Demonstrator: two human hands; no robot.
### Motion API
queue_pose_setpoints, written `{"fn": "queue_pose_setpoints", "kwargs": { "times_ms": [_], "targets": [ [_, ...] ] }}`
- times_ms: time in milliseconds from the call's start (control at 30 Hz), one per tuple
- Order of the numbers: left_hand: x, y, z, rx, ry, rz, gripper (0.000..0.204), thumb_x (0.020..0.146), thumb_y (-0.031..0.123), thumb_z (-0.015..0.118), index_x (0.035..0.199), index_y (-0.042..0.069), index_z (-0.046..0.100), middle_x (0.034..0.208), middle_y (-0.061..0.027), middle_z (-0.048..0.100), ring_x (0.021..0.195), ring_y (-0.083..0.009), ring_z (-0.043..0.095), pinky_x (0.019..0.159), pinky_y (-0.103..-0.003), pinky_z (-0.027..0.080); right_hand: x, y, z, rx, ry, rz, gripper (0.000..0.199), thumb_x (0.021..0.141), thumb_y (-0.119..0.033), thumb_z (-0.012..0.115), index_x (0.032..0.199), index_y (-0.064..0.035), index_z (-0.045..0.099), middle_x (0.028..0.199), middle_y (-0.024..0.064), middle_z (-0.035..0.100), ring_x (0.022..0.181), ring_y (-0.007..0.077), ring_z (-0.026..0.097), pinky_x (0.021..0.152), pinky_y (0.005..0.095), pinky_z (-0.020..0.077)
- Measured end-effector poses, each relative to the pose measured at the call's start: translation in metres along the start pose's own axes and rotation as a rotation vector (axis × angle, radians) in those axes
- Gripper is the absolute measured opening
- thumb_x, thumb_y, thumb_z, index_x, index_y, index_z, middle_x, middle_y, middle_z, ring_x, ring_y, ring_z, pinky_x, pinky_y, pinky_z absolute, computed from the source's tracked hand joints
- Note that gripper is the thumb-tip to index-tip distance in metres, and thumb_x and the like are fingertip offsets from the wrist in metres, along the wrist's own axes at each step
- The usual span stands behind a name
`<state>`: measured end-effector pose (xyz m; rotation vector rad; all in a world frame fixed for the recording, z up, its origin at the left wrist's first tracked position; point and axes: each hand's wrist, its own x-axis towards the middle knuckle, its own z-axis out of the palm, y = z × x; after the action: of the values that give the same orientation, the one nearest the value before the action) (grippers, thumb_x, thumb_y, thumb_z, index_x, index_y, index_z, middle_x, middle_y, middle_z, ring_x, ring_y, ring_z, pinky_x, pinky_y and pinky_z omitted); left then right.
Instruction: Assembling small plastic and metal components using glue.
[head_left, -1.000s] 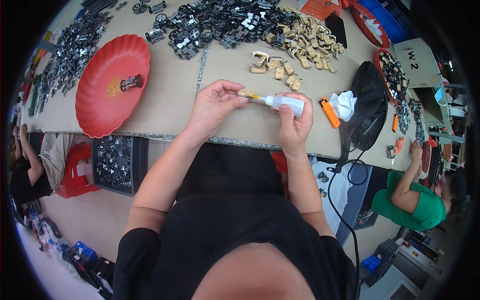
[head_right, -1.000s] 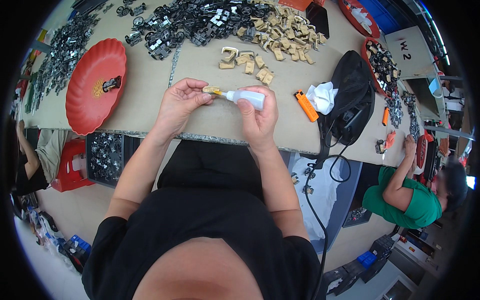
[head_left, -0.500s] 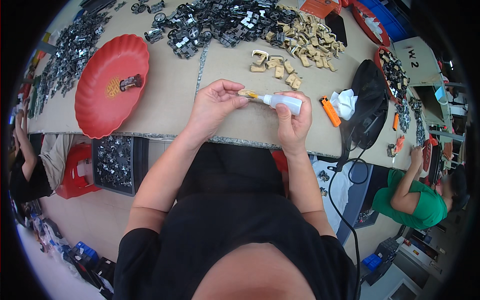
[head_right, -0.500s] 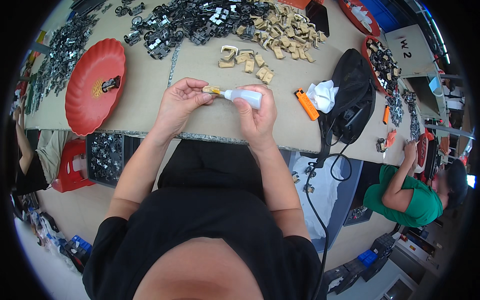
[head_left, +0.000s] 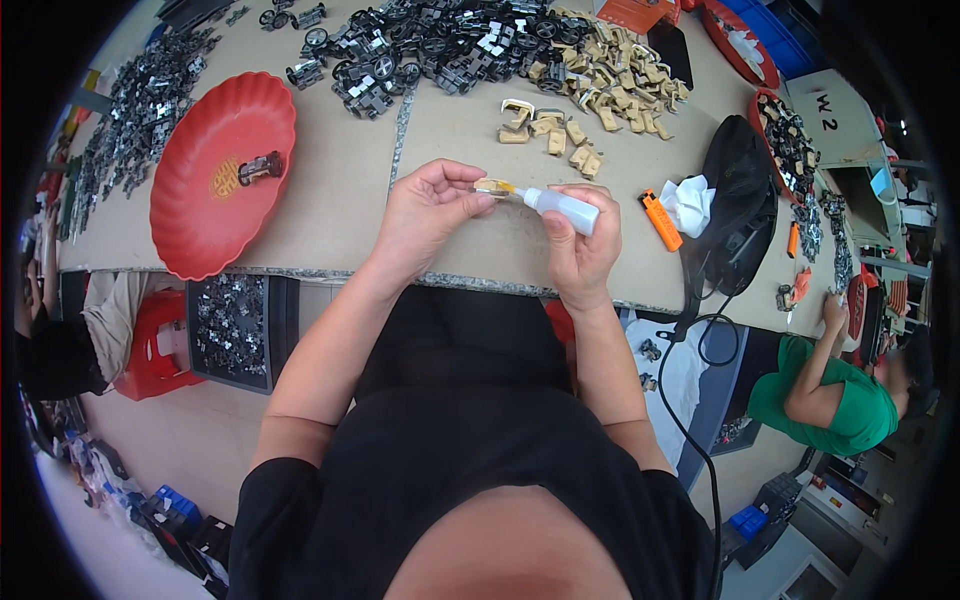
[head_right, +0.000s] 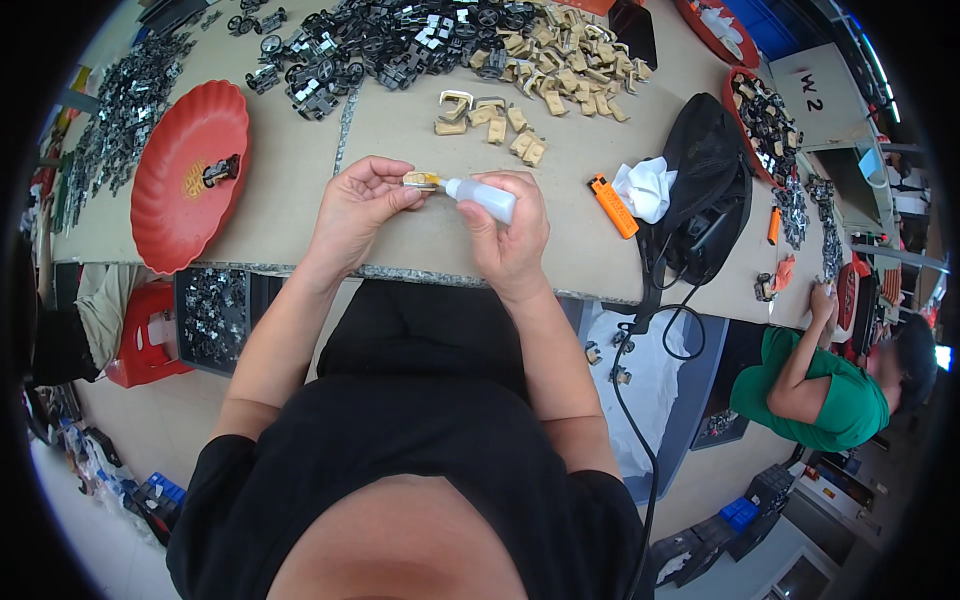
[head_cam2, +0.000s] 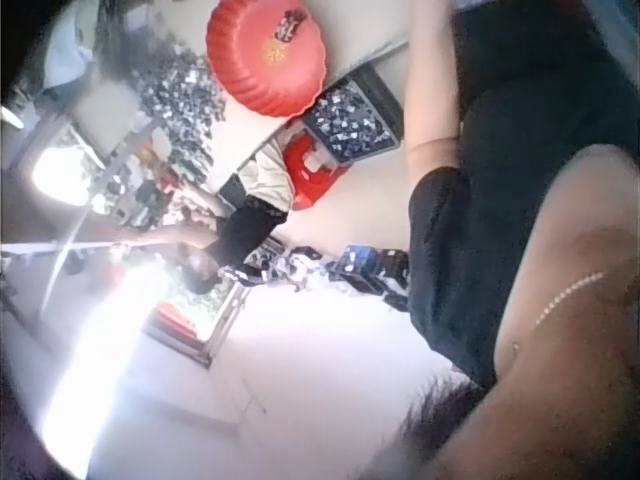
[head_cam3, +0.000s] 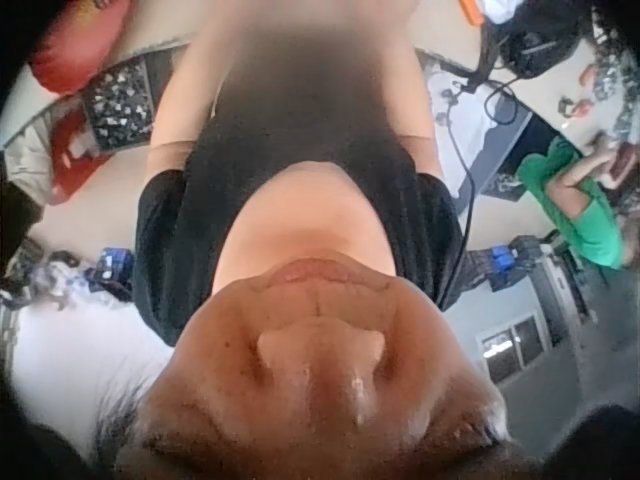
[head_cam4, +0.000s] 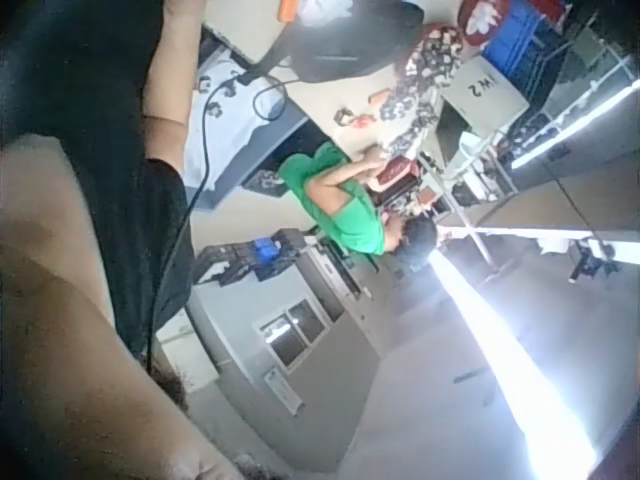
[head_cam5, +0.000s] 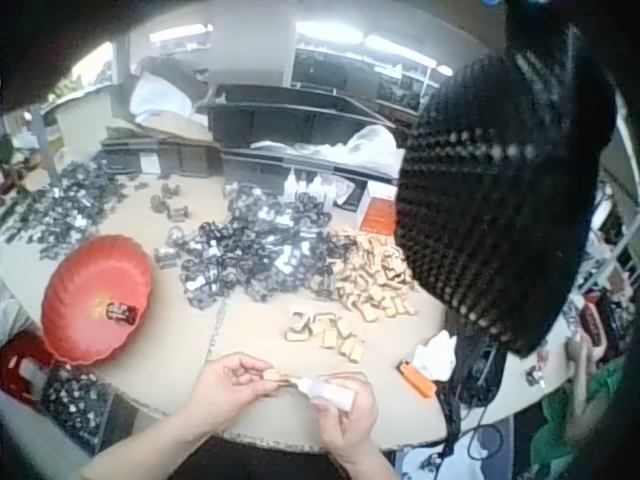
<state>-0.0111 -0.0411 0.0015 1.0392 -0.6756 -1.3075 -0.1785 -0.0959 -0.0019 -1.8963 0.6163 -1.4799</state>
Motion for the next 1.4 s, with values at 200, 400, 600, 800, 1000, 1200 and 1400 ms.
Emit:
{"fn": "queue_pose_setpoints", "kwargs": {
  "times_ms": [200, 400, 600, 800, 1000, 1200, 1400],
  "targets": [
    [-0.0008, 0.0008, 0.0001, 0.004, 0.005, 0.008, 0.023, 0.079, -0.003, 0.062, 0.100, -0.004, 0.053, 0.087, -0.0096, 0.062, 0.078, -0.0114, 0.060, 0.073, -0.022, 0.050, 0.0012, -0.0011, -0.0018, -0.012, -0.003, -0.009, 0.027, 0.081, -0.012, 0.064, 0.097, 0.0013, 0.046, 0.086, 0.0135, 0.056, 0.076, 0.0202, 0.056, 0.068, 0.0285, 0.0463],
    [-0.0007, 0.0012, 0.0002, -0.015, 0.008, 0.008, 0.024, 0.079, -0.002, 0.062, 0.100, -0.004, 0.053, 0.087, -0.0094, 0.062, 0.078, -0.0119, 0.060, 0.073, -0.022, 0.050, 0.0014, -0.0044, -0.0031, 0.002, -0.016, 0.031, 0.027, 0.081, -0.011, 0.063, 0.097, 0.0016, 0.045, 0.086, 0.0134, 0.056, 0.076, 0.0187, 0.056, 0.068, 0.0273, 0.0462],
    [0.0001, 0.0005, -0.0003, -0.004, -0.002, -0.002, 0.024, 0.079, -0.002, 0.062, 0.101, -0.004, 0.053, 0.086, -0.0089, 0.062, 0.077, -0.0114, 0.060, 0.072, -0.022, 0.050, -0.0004, -0.0064, -0.0027, 0.094, 0.016, 0.132, 0.026, 0.082, -0.011, 0.062, 0.097, 0.0019, 0.045, 0.088, 0.0127, 0.056, 0.077, 0.0161, 0.055, 0.069, 0.0262, 0.0460],
    [-0.0004, 0.0002, -0.0002, 0.014, -0.011, 0.001, 0.023, 0.078, -0.003, 0.061, 0.100, -0.004, 0.054, 0.086, -0.0082, 0.061, 0.077, -0.0107, 0.060, 0.072, -0.021, 0.049, -0.0012, -0.0030, -0.0016, 0.110, 0.015, 0.128, 0.025, 0.083, -0.010, 0.062, 0.098, 0.0019, 0.045, 0.090, 0.0122, 0.055, 0.078, 0.0150, 0.055, 0.069, 0.0255, 0.0457],
    [-0.0007, 0.0007, 0.0005, 0.010, -0.019, 0.005, 0.023, 0.078, -0.004, 0.061, 0.100, -0.004, 0.054, 0.085, -0.0079, 0.061, 0.077, -0.0107, 0.060, 0.072, -0.021, 0.049, -0.0007, -0.0032, -0.0023, 0.082, -0.011, 0.138, 0.026, 0.082, -0.011, 0.062, 0.097, 0.0019, 0.045, 0.090, 0.0124, 0.055, 0.077, 0.0152, 0.055, 0.069, 0.0251, 0.0454],
    [0.0001, 0.0002, -0.0005, 0.021, -0.014, 0.009, 0.022, 0.079, -0.003, 0.061, 0.100, -0.003, 0.054, 0.086, -0.0095, 0.062, 0.077, -0.0121, 0.061, 0.074, -0.022, 0.050, -0.0011, -0.0030, -0.0020, 0.085, 0.012, 0.147, 0.026, 0.082, -0.011, 0.062, 0.097, 0.0019, 0.046, 0.088, 0.0125, 0.055, 0.076, 0.0154, 0.055, 0.068, 0.0253, 0.0456],
    [0.0003, -0.0004, -0.0010, -0.030, -0.006, 0.010, 0.023, 0.079, -0.003, 0.061, 0.100, -0.004, 0.053, 0.087, -0.0094, 0.062, 0.078, -0.0121, 0.061, 0.074, -0.022, 0.050, -0.0016, -0.0045, -0.0052, 0.056, -0.017, 0.173, 0.026, 0.083, -0.011, 0.062, 0.097, 0.0022, 0.045, 0.088, 0.0124, 0.055, 0.075, 0.0154, 0.055, 0.068, 0.0254, 0.0457]
  ]
}}
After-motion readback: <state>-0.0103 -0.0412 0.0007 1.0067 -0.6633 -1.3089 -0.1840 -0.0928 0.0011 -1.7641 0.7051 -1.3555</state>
